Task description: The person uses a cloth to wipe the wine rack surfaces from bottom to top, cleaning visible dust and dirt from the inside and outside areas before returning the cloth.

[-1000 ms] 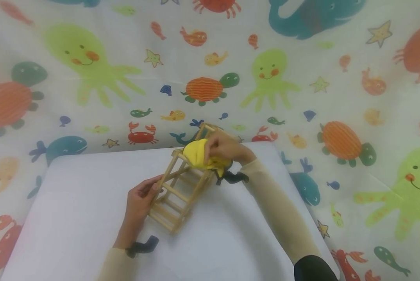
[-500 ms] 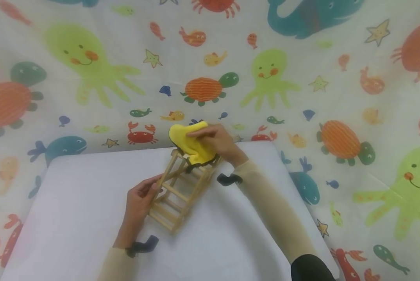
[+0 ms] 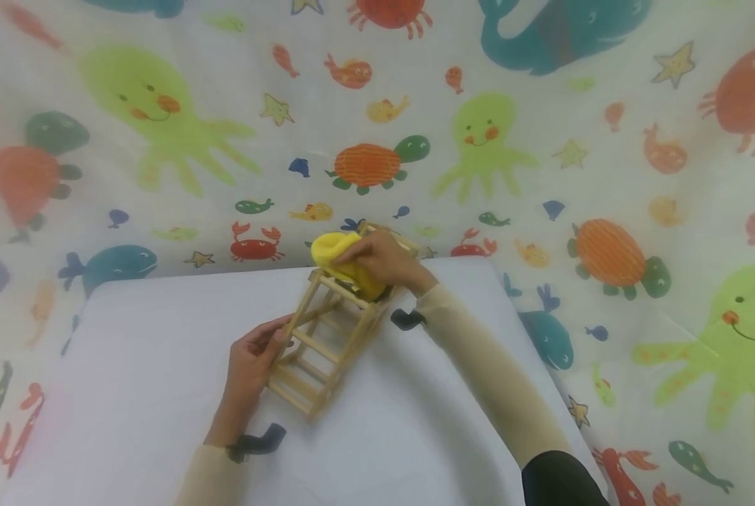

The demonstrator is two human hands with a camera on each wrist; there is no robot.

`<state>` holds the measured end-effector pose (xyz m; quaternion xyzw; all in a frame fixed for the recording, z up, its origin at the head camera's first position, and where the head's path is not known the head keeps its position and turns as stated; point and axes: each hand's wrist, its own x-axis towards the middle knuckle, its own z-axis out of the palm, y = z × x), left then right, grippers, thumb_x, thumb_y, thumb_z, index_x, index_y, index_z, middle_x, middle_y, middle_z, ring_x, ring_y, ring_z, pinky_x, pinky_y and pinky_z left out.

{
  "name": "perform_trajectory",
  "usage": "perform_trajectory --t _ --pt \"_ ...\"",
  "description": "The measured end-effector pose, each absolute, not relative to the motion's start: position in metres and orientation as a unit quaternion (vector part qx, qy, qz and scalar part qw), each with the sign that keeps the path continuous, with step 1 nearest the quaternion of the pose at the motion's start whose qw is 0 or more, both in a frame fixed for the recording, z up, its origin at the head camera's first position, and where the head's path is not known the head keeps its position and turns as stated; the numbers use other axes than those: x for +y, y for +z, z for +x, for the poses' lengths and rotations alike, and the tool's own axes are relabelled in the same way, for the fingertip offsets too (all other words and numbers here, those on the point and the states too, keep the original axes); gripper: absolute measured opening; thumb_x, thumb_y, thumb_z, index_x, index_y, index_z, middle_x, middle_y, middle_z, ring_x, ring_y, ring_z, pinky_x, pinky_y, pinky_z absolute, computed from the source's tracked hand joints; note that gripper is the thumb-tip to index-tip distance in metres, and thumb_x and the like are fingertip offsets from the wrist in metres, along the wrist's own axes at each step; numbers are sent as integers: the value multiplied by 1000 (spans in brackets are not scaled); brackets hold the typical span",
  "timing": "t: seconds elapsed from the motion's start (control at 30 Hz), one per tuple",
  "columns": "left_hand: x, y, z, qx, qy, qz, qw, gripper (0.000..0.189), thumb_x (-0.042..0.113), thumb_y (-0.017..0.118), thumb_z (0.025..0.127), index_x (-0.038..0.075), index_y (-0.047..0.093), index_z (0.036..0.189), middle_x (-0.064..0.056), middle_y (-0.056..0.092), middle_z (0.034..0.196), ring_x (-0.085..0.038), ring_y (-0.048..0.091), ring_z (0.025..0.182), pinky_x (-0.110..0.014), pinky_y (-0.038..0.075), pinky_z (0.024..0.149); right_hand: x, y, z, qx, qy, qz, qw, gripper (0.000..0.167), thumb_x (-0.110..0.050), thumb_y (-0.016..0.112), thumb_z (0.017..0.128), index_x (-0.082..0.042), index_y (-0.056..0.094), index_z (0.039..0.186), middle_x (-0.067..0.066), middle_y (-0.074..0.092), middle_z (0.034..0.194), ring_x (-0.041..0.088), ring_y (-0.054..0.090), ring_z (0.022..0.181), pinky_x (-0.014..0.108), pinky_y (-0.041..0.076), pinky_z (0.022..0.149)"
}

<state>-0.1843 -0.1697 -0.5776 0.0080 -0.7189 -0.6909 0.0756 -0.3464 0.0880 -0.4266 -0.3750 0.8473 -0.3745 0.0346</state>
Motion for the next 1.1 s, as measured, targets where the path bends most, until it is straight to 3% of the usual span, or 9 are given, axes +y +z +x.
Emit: perform_trajectory --t 0.13,0.2,0.33,0.4,0.6,0.73,0.97,1.1 --pt "-172 -576 -185 -726 -684 6 73 36 29 64 108 13 69 140 13 76 128 -14 75 102 -21 61 91 82 -419 -342 803 -437 -402 52 39 8 58 100 -16 83 116 4 79 127 19 68 116 32 56 105" --pt "-173 -575 -186 -731 -678 7 77 36 30 64 108 14 69 140 14 76 128 -11 75 101 -19 61 90 78 -417 -339 795 -439 -414 66 40 7 56 101 -16 82 121 4 78 128 21 68 109 32 58 97" --pt "-176 -574 -188 -731 -678 8 79 37 30 64 108 14 69 140 13 76 129 -12 75 100 -20 61 90 74 -419 -342 843 -344 -410 49 39 5 57 101 -17 80 124 3 77 127 20 68 107 31 55 99" --pt "-176 -576 -188 -729 -681 12 73 37 32 64 108 15 69 140 13 76 129 -13 76 101 -22 62 90 76 -423 -345 871 -287 -397 35 37 1 59 102 -19 80 125 2 77 129 19 68 114 31 54 105" --pt "-176 -578 -188 -728 -683 8 67 36 32 64 108 17 70 139 13 77 128 -14 75 99 -23 62 89 92 -423 -348 880 -297 -369 -22 38 4 61 99 -19 83 118 3 80 125 23 70 118 35 55 107" --pt "-173 -579 -188 -727 -684 2 66 35 32 64 108 17 70 139 12 77 128 -18 75 100 -23 62 89 112 -414 -337 848 -409 -338 -11 38 9 59 97 -14 85 110 7 79 126 25 68 128 38 54 113" --pt "-172 -582 -187 -730 -679 -2 76 36 31 64 108 16 70 140 10 76 131 -13 75 102 -22 62 90 134 -422 -312 858 -363 -364 -2 23 1 69 98 -14 87 99 3 84 107 19 76 102 33 61 94" --pt "-171 -584 -186 -731 -679 2 77 36 33 64 108 18 69 140 8 76 133 -13 75 103 -20 61 91 136 -435 -305 843 -371 -390 28 21 -1 69 99 -14 86 101 2 83 107 16 74 98 30 61 95"
